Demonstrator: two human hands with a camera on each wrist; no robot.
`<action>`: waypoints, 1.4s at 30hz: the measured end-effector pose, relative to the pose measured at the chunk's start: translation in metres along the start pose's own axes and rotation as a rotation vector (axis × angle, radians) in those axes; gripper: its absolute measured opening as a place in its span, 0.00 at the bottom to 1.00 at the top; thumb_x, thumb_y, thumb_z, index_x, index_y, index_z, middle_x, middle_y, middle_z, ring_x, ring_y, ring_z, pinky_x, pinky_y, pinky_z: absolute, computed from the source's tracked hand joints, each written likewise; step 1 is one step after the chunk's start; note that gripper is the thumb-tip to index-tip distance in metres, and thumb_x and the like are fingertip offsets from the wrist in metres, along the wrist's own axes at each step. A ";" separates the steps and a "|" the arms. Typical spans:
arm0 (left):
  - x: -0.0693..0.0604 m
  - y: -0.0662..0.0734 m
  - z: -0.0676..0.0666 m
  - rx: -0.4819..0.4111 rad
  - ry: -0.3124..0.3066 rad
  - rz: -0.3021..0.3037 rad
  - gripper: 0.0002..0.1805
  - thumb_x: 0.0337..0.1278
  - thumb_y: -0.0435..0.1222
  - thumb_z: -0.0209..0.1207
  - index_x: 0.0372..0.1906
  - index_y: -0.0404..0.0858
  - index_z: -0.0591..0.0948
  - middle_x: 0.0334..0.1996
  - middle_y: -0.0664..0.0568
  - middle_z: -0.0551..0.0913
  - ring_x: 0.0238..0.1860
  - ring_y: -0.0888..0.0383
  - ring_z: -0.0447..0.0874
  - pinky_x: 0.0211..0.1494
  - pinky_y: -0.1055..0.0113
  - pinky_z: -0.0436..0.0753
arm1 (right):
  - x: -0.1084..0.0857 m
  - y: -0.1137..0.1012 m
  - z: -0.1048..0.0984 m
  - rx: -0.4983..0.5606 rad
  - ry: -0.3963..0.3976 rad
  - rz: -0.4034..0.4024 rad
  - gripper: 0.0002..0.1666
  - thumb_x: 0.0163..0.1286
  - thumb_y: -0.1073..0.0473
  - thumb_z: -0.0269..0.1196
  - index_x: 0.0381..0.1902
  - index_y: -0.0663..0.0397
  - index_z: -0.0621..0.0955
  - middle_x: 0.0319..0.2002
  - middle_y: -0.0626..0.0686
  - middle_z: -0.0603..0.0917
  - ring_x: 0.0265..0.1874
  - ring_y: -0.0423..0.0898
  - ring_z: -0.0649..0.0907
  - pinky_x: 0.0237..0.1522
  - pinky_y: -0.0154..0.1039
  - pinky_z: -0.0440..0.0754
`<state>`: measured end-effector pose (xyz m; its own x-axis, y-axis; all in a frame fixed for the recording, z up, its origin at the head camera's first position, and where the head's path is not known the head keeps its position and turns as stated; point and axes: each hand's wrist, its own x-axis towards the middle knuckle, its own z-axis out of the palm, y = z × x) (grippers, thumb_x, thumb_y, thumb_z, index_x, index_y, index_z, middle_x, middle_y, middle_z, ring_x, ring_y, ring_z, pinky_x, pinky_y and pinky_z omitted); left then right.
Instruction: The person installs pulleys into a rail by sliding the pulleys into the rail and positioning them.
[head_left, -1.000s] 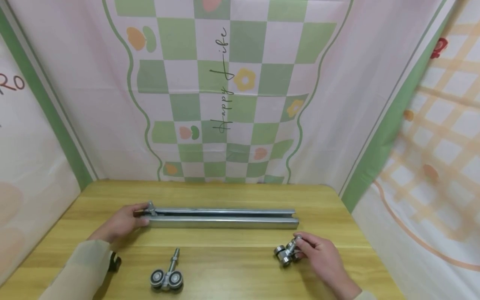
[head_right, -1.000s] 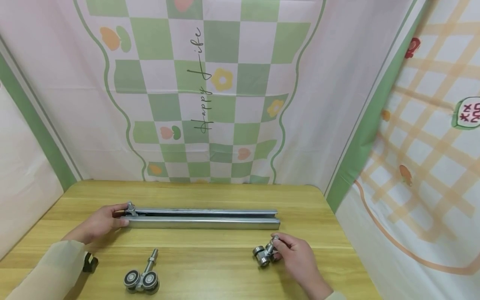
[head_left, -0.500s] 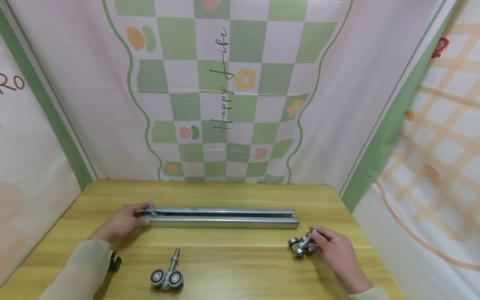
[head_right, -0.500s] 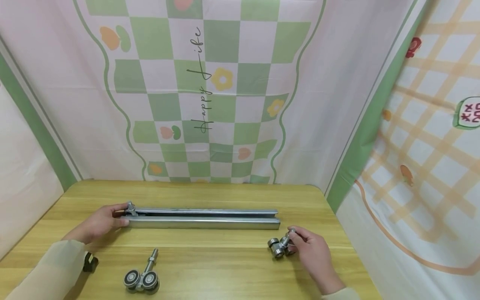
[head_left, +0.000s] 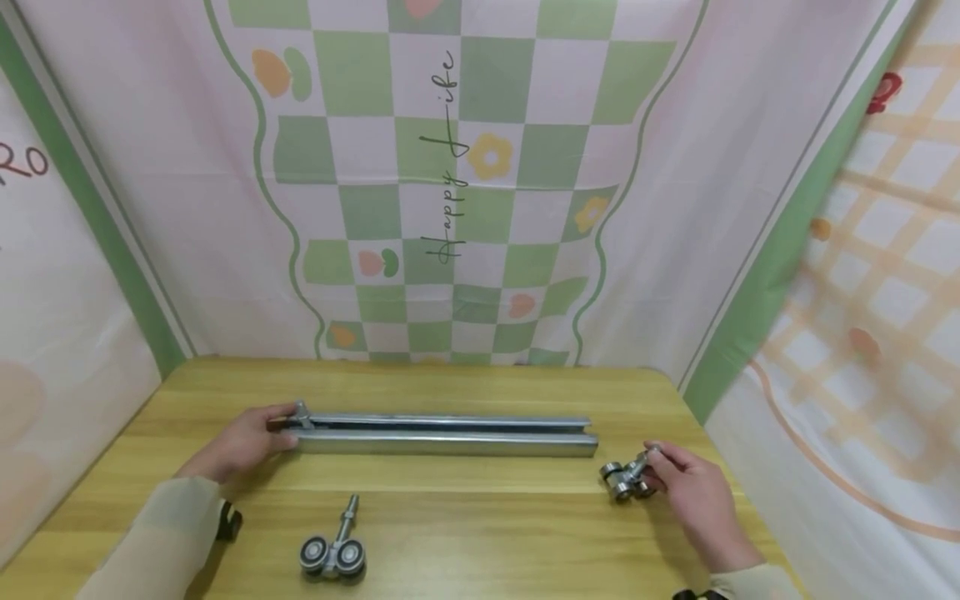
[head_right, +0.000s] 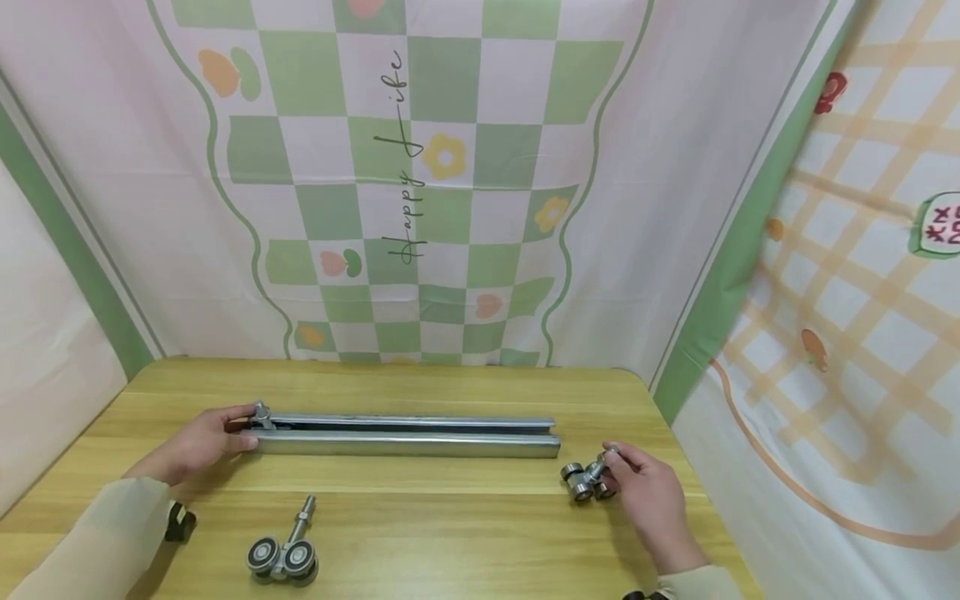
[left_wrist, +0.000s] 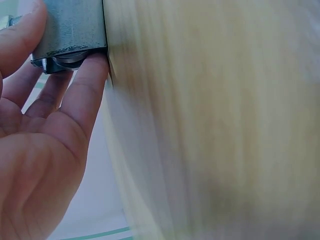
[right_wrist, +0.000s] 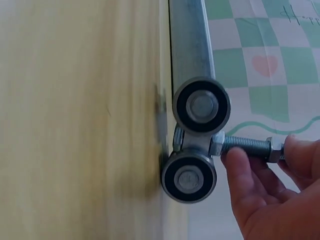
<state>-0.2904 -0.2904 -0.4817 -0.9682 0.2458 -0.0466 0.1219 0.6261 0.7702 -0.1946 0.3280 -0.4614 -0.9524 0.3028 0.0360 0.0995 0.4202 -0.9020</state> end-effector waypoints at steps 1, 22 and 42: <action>0.000 0.000 0.000 0.002 0.000 0.002 0.39 0.60 0.38 0.65 0.72 0.29 0.64 0.66 0.28 0.67 0.66 0.28 0.63 0.67 0.34 0.60 | 0.002 0.001 -0.001 -0.009 0.007 -0.001 0.25 0.77 0.58 0.58 0.64 0.70 0.75 0.56 0.69 0.80 0.39 0.43 0.87 0.43 0.33 0.85; 0.002 -0.004 -0.001 0.015 0.002 0.002 0.39 0.60 0.39 0.66 0.72 0.29 0.65 0.67 0.29 0.68 0.66 0.29 0.63 0.68 0.35 0.60 | 0.033 0.002 -0.006 -0.100 0.054 0.007 0.27 0.79 0.52 0.54 0.68 0.62 0.74 0.60 0.65 0.79 0.44 0.47 0.86 0.41 0.32 0.85; 0.003 -0.005 0.000 0.037 0.011 0.030 0.39 0.59 0.39 0.66 0.72 0.29 0.65 0.66 0.29 0.69 0.66 0.28 0.64 0.67 0.34 0.59 | 0.050 0.005 0.003 -0.235 0.046 -0.083 0.27 0.79 0.49 0.53 0.67 0.58 0.75 0.59 0.64 0.80 0.44 0.54 0.86 0.35 0.32 0.83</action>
<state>-0.2937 -0.2932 -0.4855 -0.9663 0.2568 -0.0171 0.1583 0.6454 0.7473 -0.2431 0.3423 -0.4653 -0.9466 0.2952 0.1296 0.0913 0.6311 -0.7704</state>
